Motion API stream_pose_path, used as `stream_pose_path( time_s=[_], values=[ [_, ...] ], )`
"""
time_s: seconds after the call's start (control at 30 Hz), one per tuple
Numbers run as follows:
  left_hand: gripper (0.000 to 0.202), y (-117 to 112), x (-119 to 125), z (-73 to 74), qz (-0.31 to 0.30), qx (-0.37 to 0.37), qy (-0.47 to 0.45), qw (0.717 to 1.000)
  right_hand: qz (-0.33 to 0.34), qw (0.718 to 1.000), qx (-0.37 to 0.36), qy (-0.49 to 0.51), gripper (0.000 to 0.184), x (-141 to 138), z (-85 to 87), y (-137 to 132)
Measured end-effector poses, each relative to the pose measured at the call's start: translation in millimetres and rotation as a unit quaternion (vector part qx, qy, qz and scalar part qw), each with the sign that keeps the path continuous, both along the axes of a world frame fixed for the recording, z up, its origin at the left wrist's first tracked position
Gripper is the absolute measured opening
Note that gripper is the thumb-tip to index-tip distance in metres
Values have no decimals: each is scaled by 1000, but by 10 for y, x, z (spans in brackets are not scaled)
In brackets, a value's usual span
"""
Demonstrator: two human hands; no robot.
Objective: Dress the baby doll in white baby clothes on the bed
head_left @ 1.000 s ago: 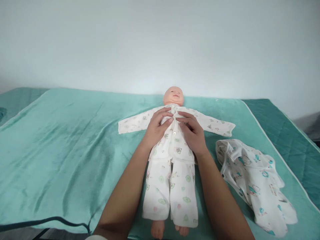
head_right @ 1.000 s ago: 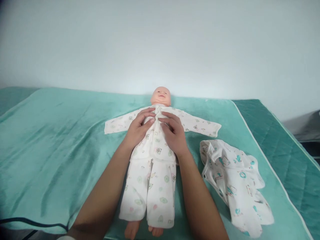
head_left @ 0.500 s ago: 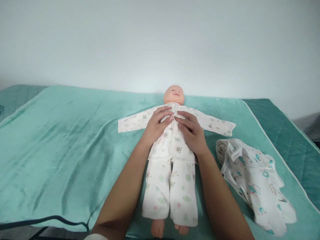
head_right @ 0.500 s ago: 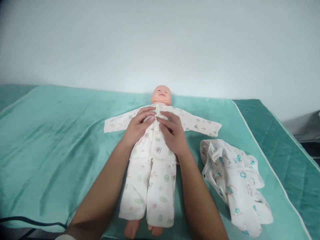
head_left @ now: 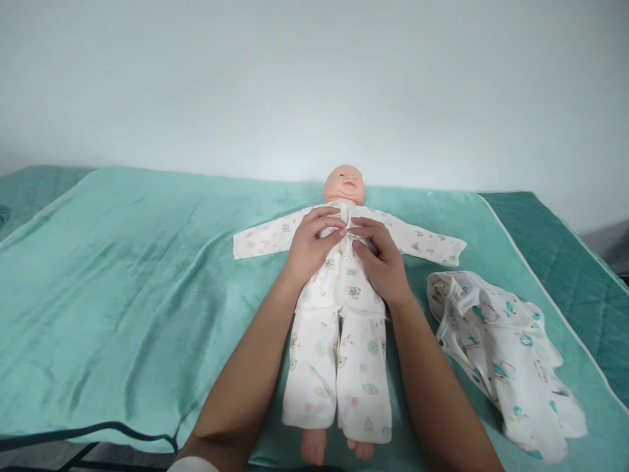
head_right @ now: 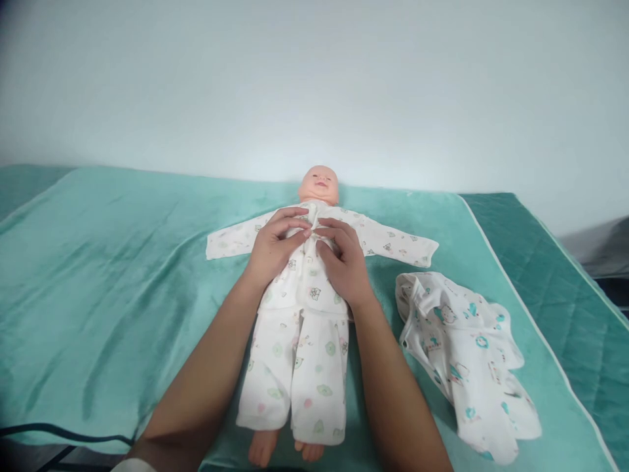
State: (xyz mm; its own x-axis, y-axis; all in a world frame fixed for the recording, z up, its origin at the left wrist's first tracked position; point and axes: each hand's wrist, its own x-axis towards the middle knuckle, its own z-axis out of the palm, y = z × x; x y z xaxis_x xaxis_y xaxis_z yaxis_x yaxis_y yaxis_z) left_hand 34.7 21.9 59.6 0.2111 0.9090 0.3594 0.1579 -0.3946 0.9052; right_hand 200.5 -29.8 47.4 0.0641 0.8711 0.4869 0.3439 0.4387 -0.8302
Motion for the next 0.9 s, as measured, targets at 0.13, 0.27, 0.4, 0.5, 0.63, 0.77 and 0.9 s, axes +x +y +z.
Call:
stream_pose_path(
  time_s=[0.13, 0.27, 0.4, 0.5, 0.63, 0.77, 0.9],
  values=[
    [10, -7, -6, 0, -10, 37, 17, 999, -6, 1000, -18, 21, 14, -14, 9, -7],
    [16, -14, -26, 1, -29, 51, 35, 998, -14, 999, -16, 32, 11, -20, 15, -9],
    [17, -22, -44, 16, -40, 48, 50, 997, -19, 999, -26, 30, 12, -17, 13, -8],
    [16, -17, -49, 13, -45, 50, 52, 996, -29, 998, -39, 36, 14, -14, 0, -5],
    [19, 5, -42, -15, -39, 71, 36, 996, -28, 998, -44, 37, 20, -16, -2, -2],
    [28, 8, -34, -9, -34, 81, 52, 995, -30, 998, -50, 37, 20, -26, 20, -8],
    [18, -39, -58, 49, -40, 59, 83, 994, -28, 998, -41, 41, 10, -6, 28, -12]
  ],
)
